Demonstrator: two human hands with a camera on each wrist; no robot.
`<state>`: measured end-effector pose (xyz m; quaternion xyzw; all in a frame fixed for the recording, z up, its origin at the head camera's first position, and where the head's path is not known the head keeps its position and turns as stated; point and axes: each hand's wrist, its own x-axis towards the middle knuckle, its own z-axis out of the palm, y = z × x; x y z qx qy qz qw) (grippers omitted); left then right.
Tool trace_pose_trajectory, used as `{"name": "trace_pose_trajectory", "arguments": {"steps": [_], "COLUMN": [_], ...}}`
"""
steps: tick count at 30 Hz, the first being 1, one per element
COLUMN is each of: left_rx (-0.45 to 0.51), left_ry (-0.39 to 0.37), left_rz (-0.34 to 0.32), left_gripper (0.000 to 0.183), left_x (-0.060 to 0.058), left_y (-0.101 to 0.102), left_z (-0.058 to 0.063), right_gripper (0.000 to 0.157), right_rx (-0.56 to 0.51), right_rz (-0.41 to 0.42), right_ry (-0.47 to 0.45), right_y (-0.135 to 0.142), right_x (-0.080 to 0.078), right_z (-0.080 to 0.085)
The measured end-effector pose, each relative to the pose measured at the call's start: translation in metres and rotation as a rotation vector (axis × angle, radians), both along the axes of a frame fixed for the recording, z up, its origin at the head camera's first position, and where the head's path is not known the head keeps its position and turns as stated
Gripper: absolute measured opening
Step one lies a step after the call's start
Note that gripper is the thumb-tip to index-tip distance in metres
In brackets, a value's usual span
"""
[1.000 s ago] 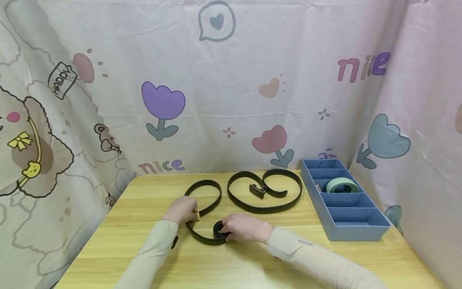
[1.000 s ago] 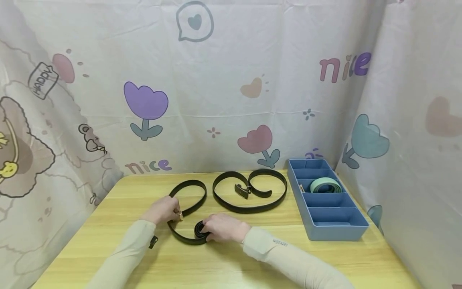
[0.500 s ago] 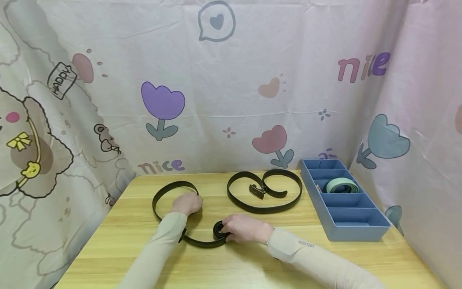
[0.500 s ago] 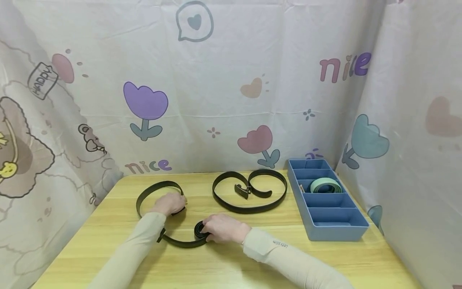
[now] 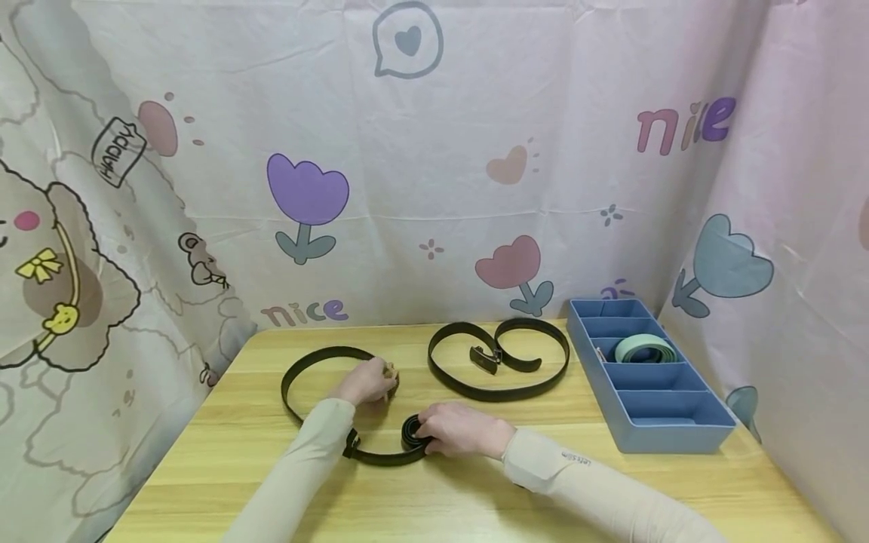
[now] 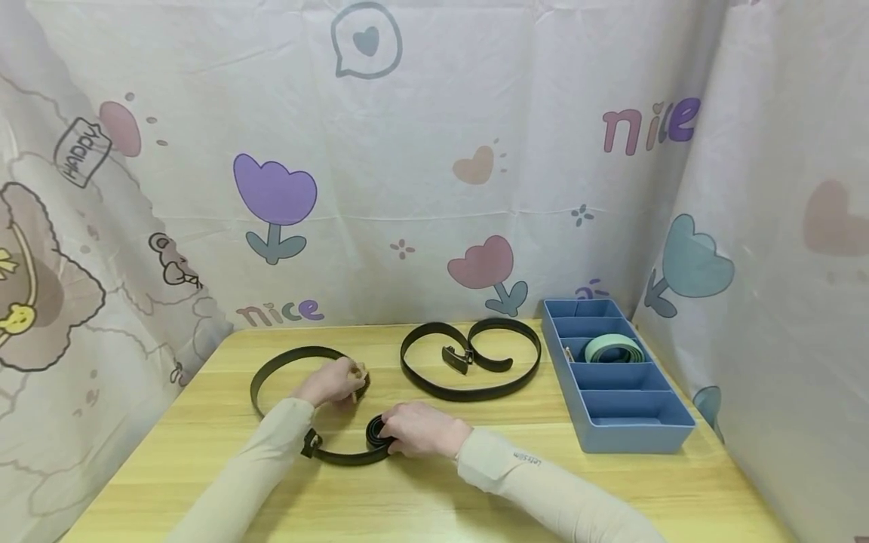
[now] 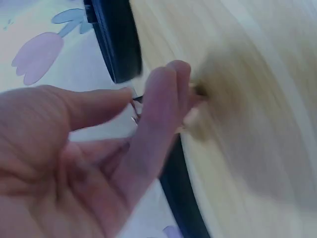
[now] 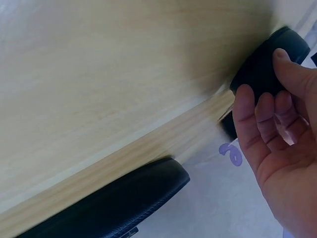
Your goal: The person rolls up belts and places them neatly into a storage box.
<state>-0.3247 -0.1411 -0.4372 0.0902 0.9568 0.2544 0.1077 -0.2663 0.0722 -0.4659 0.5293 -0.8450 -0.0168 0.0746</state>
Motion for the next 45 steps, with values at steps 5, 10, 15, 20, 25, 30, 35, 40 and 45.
{"name": "trace_pose_trajectory", "arguments": {"steps": [5,10,15,20,25,30,35,40,45], "left_rx": [0.07,0.012,-0.025,-0.077,-0.121,-0.166,-0.138,-0.111,-0.161], "left_ry": [0.026,0.082,0.011,-0.126,-0.04,0.101,0.191,0.251,0.349], "left_rz": [-0.196,-0.326,-0.445,-0.519,-0.544,-0.561,-0.573,-0.536,-0.442], "left_gripper": [0.054,0.038,0.04,0.055,0.061,0.06,0.053,0.038,0.034], "left_x": [-0.001,0.009,0.024,0.041,0.054,0.056,0.053,0.056,0.064], "left_y": [0.003,0.007,0.013,0.018,0.023,0.027,0.027,0.032,0.039], "left_z": [-0.008,-0.008,-0.001,0.004,-0.001,-0.011,-0.019,-0.017,-0.02], "right_gripper": [0.022,0.021,0.019,0.014,0.013,0.013,0.011,0.01,0.009], "right_rx": [-0.004,-0.013,-0.017,-0.027,-0.028,-0.004,0.035,0.019,-0.039], "right_rz": [0.004,0.004,-0.024,-0.033,-0.037,-0.015,0.036,0.041,0.024], "right_ry": [0.012,0.023,-0.004,-0.012,-0.006,-0.009,-0.006,-0.024,-0.107], "right_y": [0.0,0.0,0.0,0.0,0.001,0.003,0.008,0.011,0.008], "right_x": [0.0,0.001,0.001,-0.001,-0.001,-0.004,-0.01,-0.011,-0.007], "right_z": [-0.003,-0.004,-0.002,-0.001,0.0,0.003,0.007,0.006,0.002]}}
